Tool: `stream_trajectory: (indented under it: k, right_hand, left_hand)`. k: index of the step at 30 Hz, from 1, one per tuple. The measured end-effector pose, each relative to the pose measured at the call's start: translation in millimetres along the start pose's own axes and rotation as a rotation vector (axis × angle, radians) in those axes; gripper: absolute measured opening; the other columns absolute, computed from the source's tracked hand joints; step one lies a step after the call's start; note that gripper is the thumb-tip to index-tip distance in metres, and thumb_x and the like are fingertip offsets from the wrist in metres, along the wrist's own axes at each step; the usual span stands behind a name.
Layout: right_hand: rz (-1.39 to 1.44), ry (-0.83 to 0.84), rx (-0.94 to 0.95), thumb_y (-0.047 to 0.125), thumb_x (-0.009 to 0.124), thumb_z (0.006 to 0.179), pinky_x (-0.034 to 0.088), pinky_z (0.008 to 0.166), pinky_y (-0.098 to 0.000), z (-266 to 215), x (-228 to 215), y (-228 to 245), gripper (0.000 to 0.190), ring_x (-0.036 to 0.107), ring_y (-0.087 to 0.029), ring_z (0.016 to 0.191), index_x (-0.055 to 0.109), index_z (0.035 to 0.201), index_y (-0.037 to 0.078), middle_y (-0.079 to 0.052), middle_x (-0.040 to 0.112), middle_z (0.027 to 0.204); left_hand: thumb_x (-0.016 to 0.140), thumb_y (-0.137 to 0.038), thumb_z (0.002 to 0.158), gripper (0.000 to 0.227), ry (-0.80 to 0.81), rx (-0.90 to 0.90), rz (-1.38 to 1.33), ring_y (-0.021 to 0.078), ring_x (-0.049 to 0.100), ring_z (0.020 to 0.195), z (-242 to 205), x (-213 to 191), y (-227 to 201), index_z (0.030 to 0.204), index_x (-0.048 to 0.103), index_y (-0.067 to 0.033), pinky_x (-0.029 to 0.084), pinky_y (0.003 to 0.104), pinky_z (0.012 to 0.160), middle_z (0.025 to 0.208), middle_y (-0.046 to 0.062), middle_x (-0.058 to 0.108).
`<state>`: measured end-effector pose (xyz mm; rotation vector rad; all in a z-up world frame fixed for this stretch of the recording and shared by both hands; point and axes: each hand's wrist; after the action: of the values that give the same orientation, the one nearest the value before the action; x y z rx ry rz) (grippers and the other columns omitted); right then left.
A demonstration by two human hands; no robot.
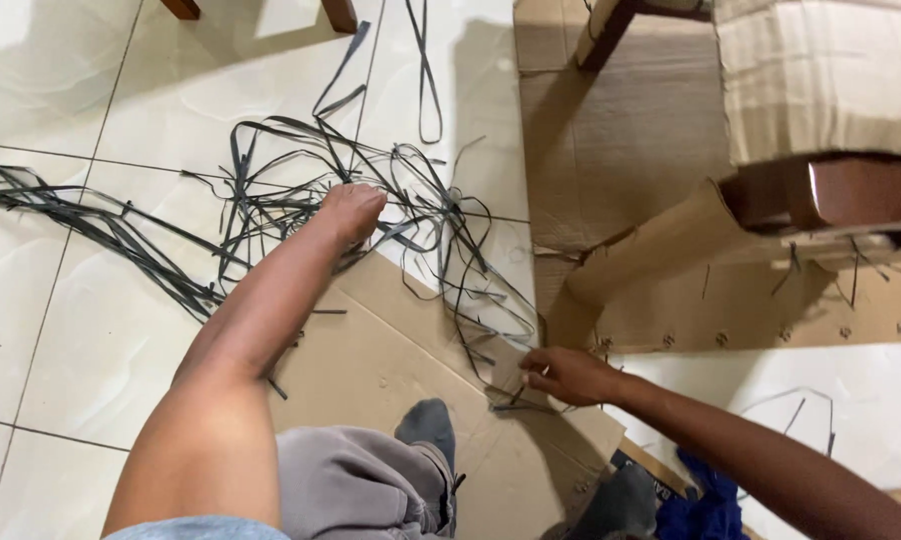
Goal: The person wraps a wooden chair in cardboard by hand, securing the cardboard with plastic ties. They thread the ties through holes in the cardboard and around the chair legs, pulling them tight and tucking the ends.
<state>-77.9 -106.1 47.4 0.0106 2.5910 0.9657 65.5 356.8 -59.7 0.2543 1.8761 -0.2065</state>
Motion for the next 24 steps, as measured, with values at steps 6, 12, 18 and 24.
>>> stream_trajectory:
  k: [6,12,18,24]
  right_hand:
    - [0.045,0.048,0.062,0.038,0.056,0.1,0.06,0.093,-0.0502,18.0,4.9,-8.7,0.039,0.074,-0.036,0.111,0.068,0.13,0.016,-0.014,0.079,0.112]
    - [0.018,0.058,0.052,0.038,0.056,0.1,0.059,0.092,-0.0473,41.6,21.0,-10.5,0.034,0.077,-0.032,0.104,0.072,0.122,0.019,-0.009,0.081,0.1]
    - [0.03,0.059,0.013,0.039,0.059,0.099,0.059,0.089,-0.0457,64.9,25.8,-8.4,0.032,0.078,-0.031,0.1,0.075,0.117,0.018,-0.009,0.082,0.095]
    - [0.078,0.045,0.021,0.039,0.063,0.097,0.059,0.088,-0.0441,73.4,29.2,-6.3,0.031,0.08,-0.028,0.094,0.077,0.117,0.019,-0.009,0.082,0.093]
  left_hand:
    - [0.068,-0.015,0.083,0.014,0.018,-0.195,0.039,0.0367,0.078,0.09,6.8,11.3,31.1,0.089,0.08,-0.0123,0.061,0.053,0.073,0.086,0.013,0.079]
    - [0.062,-0.012,0.087,0.021,0.053,-0.297,0.013,0.0373,0.078,0.096,-29.0,-8.3,49.8,0.096,0.081,-0.0105,0.062,0.05,0.079,0.09,0.016,0.079]
    - [0.058,-0.012,0.089,0.025,0.053,-0.332,-0.09,0.0405,0.077,0.098,-51.3,11.6,55.5,0.098,0.081,-0.0099,0.061,0.052,0.082,0.094,0.018,0.079]
    - [0.061,-0.014,0.086,0.023,0.014,-0.309,-0.017,0.0374,0.077,0.093,-52.0,31.9,59.7,0.094,0.083,-0.012,0.062,0.05,0.079,0.093,0.012,0.078]
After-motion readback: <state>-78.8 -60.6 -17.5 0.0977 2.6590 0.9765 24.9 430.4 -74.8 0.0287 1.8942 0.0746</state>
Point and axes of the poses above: each hand's wrist, its own z-axis towards the middle knuckle, its own x-axis out of the palm, y = z × x
